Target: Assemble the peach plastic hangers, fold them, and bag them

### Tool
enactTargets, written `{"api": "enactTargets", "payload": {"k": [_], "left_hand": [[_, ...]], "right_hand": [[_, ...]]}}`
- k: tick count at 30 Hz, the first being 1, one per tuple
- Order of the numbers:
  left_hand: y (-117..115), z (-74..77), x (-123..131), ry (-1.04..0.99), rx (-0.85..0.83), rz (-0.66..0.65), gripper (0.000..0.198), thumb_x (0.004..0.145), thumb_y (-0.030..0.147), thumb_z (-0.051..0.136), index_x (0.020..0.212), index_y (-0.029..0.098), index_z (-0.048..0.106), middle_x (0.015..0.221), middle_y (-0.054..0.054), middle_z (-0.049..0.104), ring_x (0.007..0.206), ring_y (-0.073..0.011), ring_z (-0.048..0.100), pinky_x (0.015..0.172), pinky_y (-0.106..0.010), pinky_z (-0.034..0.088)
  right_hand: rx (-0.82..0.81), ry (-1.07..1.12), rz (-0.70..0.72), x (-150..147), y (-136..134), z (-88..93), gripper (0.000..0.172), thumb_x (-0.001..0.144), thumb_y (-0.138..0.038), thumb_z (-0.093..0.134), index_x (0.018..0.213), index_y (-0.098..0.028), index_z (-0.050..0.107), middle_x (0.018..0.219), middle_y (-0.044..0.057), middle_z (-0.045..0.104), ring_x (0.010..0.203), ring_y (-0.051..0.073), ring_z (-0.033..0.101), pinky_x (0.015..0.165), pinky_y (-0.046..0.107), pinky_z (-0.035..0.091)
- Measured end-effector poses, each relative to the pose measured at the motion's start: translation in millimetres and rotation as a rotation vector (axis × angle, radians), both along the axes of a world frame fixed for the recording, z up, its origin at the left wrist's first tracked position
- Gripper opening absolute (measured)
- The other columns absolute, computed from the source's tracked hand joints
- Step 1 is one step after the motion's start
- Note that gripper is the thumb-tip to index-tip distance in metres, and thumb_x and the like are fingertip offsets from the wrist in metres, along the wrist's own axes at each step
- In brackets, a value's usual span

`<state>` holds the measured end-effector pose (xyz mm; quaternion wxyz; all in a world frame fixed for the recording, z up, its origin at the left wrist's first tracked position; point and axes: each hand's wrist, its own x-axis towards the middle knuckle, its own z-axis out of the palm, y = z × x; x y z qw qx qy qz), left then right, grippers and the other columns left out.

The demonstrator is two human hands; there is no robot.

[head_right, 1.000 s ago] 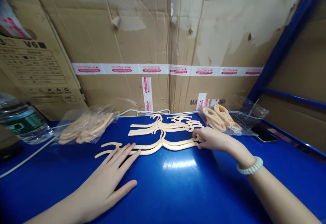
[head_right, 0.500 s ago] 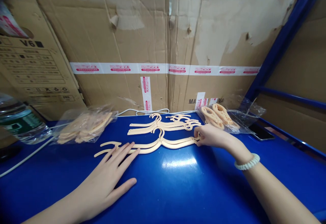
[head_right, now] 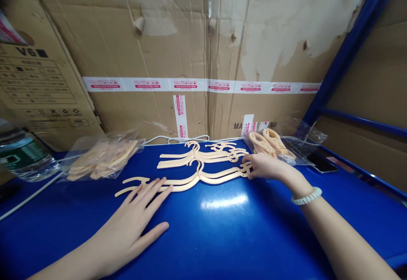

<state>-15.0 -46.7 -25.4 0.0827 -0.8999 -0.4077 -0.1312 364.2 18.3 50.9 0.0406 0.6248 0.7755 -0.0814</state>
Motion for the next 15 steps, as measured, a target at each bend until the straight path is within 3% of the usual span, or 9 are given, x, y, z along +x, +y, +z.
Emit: {"api": "enactTargets", "payload": {"k": [4,15], "left_hand": [[-0.1,-0.1,0.3,-0.009,-0.001,-0.004,0.068,0.093,0.055,0.045,0.152,0.028,0.022,0.155,-0.011,0.031,0.138,-0.0368,0.036,0.107,-0.057,0.036],[-1.3,3.2,1.7,-0.007,-0.012,0.005,0.066,0.093,0.055,0.045,0.151,0.028,0.026,0.155,-0.011,0.033,0.137,-0.036,0.037,0.107,-0.057,0.037]], "right_hand": [[-0.005,-0.01,-0.011,-0.3,-0.8,1.3,0.031,0.068,-0.023,0.067,0.099,-0.019,0.067,0.07,0.002,0.062,0.073,0.022,0.06,0.059,0.026,0.04],[-0.02,0.002,-0.006,2.9,-0.9,-0.8,0.027,0.064,-0.016,0.066,0.091,-0.018,0.063,0.067,0.001,0.06,0.067,0.02,0.06,0.055,0.026,0.039]]}}
